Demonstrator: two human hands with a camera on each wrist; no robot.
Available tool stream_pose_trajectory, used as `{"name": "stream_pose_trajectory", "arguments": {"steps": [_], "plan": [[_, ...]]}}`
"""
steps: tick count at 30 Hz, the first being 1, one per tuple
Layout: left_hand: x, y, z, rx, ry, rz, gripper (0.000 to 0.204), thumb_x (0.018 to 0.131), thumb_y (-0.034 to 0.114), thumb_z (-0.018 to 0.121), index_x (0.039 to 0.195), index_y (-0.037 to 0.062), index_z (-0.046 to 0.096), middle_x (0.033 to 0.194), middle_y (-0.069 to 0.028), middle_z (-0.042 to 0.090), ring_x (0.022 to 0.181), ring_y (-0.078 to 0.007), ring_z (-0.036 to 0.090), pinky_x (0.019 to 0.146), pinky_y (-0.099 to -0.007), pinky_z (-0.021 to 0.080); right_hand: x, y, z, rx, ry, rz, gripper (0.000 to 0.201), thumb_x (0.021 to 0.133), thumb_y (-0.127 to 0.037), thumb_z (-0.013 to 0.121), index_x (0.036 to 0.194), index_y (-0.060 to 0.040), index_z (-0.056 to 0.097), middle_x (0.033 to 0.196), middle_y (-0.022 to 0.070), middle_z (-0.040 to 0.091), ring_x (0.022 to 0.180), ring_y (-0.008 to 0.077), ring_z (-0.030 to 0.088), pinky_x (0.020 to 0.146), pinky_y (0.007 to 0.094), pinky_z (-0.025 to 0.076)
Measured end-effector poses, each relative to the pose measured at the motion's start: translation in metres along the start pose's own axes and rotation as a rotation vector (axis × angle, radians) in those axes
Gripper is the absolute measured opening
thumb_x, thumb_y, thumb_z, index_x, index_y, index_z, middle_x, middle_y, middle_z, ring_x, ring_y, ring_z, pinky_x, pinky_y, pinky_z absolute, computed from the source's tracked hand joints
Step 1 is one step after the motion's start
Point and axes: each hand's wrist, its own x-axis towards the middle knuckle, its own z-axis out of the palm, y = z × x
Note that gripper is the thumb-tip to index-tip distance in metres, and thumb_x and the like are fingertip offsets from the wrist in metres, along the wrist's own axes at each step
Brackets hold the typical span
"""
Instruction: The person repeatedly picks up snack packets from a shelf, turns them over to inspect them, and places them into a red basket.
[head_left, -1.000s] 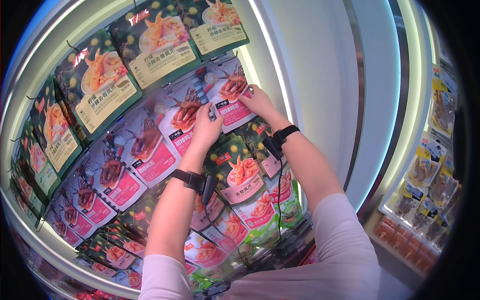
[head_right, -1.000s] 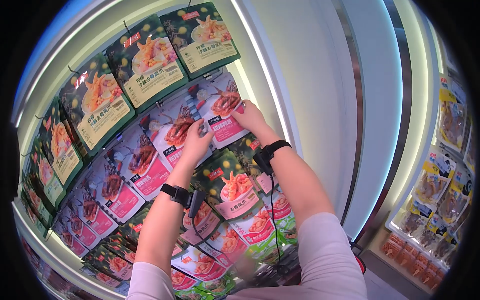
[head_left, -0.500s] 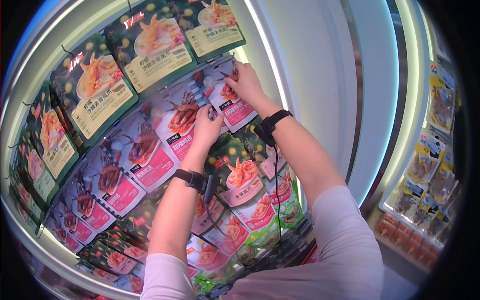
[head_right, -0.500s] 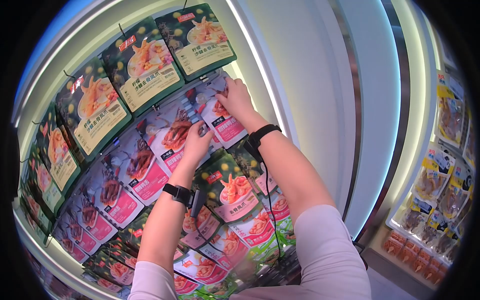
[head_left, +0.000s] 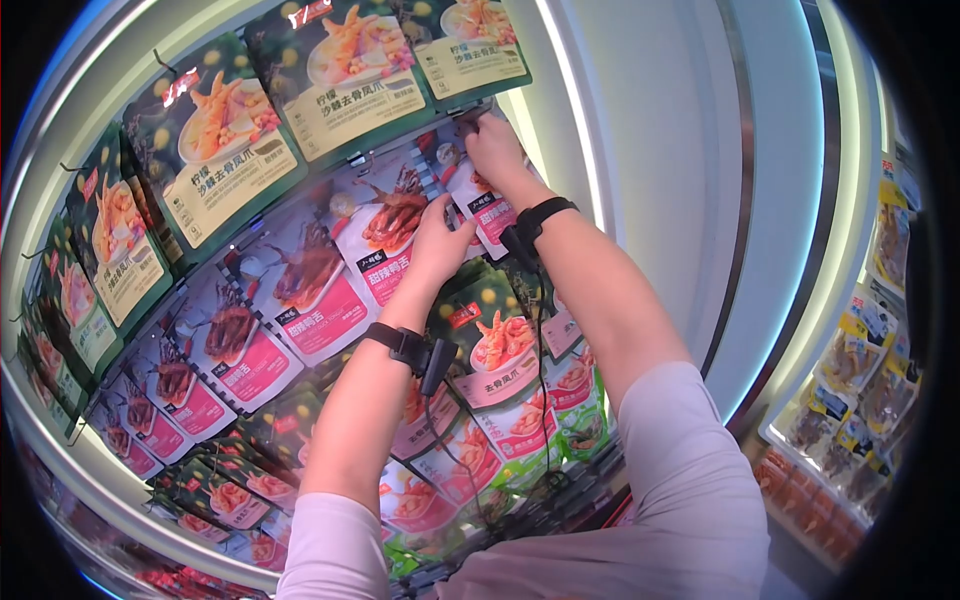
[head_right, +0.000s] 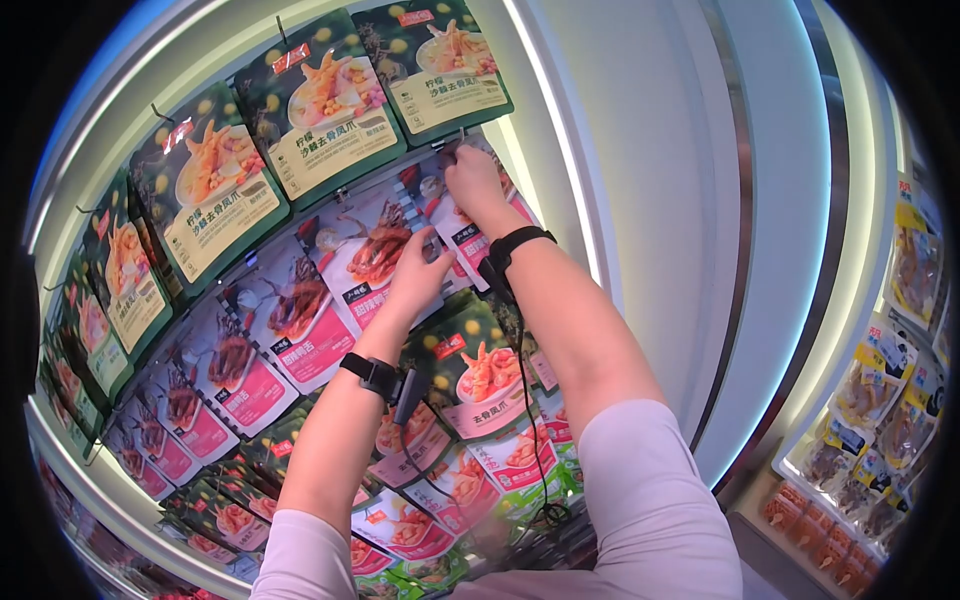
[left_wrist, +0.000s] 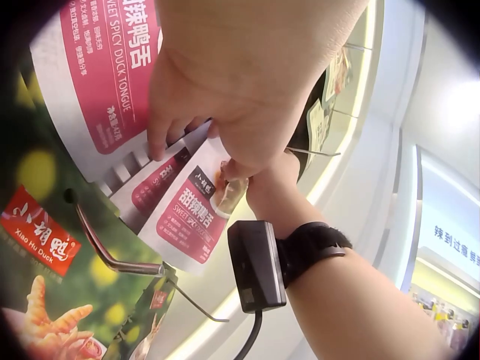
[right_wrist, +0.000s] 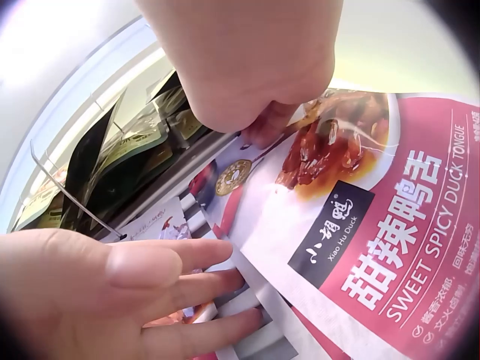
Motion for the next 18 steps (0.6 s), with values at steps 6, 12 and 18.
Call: {"name": "stream_pose_trajectory", "arguments": {"steps": [6,12,18], "plan": [[0.001,-0.004,0.002,0.017,0.025,0.026,0.062,0.078,0.021,0.064,0.128,-0.0053,0.038,0.121,-0.0236,0.051,0.112,-0.0303,0.052,0.091,-0.0356,0.043,-0.001,-0.012,-0.004,0.092,0.019,0.047,0.016,0.078,-0.007,0.05,0.081,0.0047,0.06,0.067,0.0251,0.058,0.046,0.0352,0.057,0.05,0.0418,0.049],[0.004,-0.01,0.005,0.005,0.042,0.018,0.061,0.078,0.021,0.064,0.127,-0.006,0.039,0.122,-0.0236,0.05,0.112,-0.0303,0.052,0.091,-0.0354,0.043,-0.002,-0.008,0.003,0.069,0.096,0.007,0.017,0.08,-0.011,0.051,0.084,0.0009,0.062,0.071,0.0219,0.06,0.051,0.0333,0.059,0.054,0.0412,0.05],[0.0,0.0,0.002,-0.023,0.04,-0.019,0.062,0.075,0.024,0.062,0.123,-0.0095,0.041,0.125,-0.0261,0.045,0.116,-0.0355,0.046,0.098,-0.0366,0.037,-0.004,-0.022,-0.003,0.126,0.029,0.196,0.017,0.079,-0.012,0.052,0.083,-0.0001,0.063,0.075,0.0216,0.061,0.065,0.0374,0.06,0.063,0.0432,0.048]]}}
